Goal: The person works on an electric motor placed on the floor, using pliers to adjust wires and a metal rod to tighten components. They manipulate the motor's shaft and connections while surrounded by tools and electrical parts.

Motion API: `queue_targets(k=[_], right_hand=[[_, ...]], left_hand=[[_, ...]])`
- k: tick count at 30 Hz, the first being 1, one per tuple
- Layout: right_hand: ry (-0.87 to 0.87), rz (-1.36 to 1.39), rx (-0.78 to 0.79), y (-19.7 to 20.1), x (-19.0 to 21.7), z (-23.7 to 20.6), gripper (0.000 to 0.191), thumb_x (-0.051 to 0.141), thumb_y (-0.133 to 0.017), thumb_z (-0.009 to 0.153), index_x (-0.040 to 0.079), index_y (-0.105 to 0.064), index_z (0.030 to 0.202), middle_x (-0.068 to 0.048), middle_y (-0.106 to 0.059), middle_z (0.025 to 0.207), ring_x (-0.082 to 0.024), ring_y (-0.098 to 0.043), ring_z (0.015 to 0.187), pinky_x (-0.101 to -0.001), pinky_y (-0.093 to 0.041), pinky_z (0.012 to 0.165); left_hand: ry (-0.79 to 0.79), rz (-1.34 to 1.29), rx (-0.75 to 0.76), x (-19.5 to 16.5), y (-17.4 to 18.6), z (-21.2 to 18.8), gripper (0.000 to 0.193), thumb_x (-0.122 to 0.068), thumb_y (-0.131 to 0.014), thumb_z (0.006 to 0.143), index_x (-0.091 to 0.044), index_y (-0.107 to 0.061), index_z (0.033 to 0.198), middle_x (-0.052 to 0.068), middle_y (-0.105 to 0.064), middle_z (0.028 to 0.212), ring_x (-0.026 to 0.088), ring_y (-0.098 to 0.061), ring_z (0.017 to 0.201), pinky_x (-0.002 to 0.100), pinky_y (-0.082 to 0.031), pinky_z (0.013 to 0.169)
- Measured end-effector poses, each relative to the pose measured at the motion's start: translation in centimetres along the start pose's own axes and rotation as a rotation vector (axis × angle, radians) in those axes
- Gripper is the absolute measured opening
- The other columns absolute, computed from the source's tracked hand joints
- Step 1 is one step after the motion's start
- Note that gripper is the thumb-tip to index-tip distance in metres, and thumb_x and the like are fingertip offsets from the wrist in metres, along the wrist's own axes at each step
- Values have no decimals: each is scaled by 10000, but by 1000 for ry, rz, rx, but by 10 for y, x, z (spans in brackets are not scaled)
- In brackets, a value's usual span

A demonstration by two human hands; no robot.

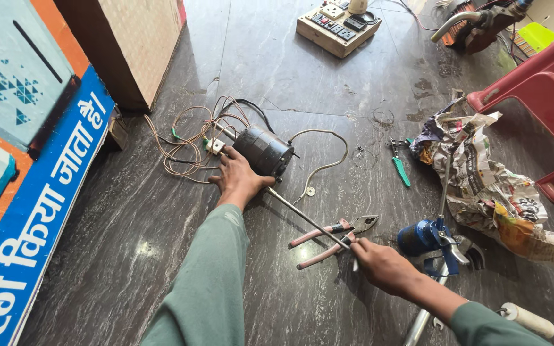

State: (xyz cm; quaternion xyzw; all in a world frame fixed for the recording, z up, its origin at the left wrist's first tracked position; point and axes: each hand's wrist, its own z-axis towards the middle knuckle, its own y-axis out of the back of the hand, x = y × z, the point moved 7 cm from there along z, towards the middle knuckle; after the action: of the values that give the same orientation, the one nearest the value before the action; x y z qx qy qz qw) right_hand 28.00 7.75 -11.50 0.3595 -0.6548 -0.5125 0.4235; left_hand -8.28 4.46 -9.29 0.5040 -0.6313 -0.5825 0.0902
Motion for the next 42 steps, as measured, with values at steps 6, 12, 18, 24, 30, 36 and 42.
queue_targets(k=[6,12,18,24,30,36,42], right_hand=[[-888,1438,68,-43,-50,-19,314,304,-538,1052,18,-610,945,-60,-629,674,-200,-660,595,-336,-525,547],[-882,760,173,-40,-49,-17,291,280,-574,1025,24,-640,1147,-94,-732,946,-184,-721,810,-344,-576,748],[-128,-77,-127,10,6,-4,598,-46,-585,766,-75,-474,1353,-256,-533,1359,-394,-665,996,-452,-565,834],[6,-138,-6,-6,6,7,433,-28,-573,847,-82,-501,1271,-222,-596,1191,-354,-688,1002,-406,-593,836],[-557,1092,-51,-47,-52,-23,309,200,-514,1019,-67,-583,1158,-192,-692,950,-263,-680,762,-357,-576,633],[-855,1466,59,-69,-55,-15,372,250,-486,1041,-33,-582,1263,-113,-744,889,-152,-679,640,-272,-529,528],[-590,344,46,-12,-20,-3,718,23,-618,835,65,-367,1507,-189,-599,1161,-283,-714,840,-371,-598,706]], left_hand=[[30,-2,-22,-1,-5,4,1543,-593,-964,552,53,-19,1586,255,-283,1613,373,-344,1473,699,-273,1141],[10,13,-3,0,-5,6,1548,-601,-961,545,43,-17,1589,233,-273,1626,348,-316,1498,702,-243,1164],[17,23,12,2,-2,4,1554,-589,-966,538,44,-10,1588,234,-282,1624,340,-328,1494,678,-244,1174],[19,21,8,2,-1,4,1542,-583,-962,536,34,-26,1595,240,-307,1611,343,-357,1478,672,-252,1179],[8,25,-4,-1,0,4,1518,-591,-967,533,37,-59,1575,232,-312,1599,347,-345,1474,683,-255,1158],[23,28,6,-2,0,3,1516,-587,-957,541,36,-54,1588,222,-325,1603,341,-359,1477,685,-263,1164],[19,29,13,0,-1,4,1545,-597,-960,550,59,-22,1587,243,-305,1607,352,-352,1475,683,-257,1161]])
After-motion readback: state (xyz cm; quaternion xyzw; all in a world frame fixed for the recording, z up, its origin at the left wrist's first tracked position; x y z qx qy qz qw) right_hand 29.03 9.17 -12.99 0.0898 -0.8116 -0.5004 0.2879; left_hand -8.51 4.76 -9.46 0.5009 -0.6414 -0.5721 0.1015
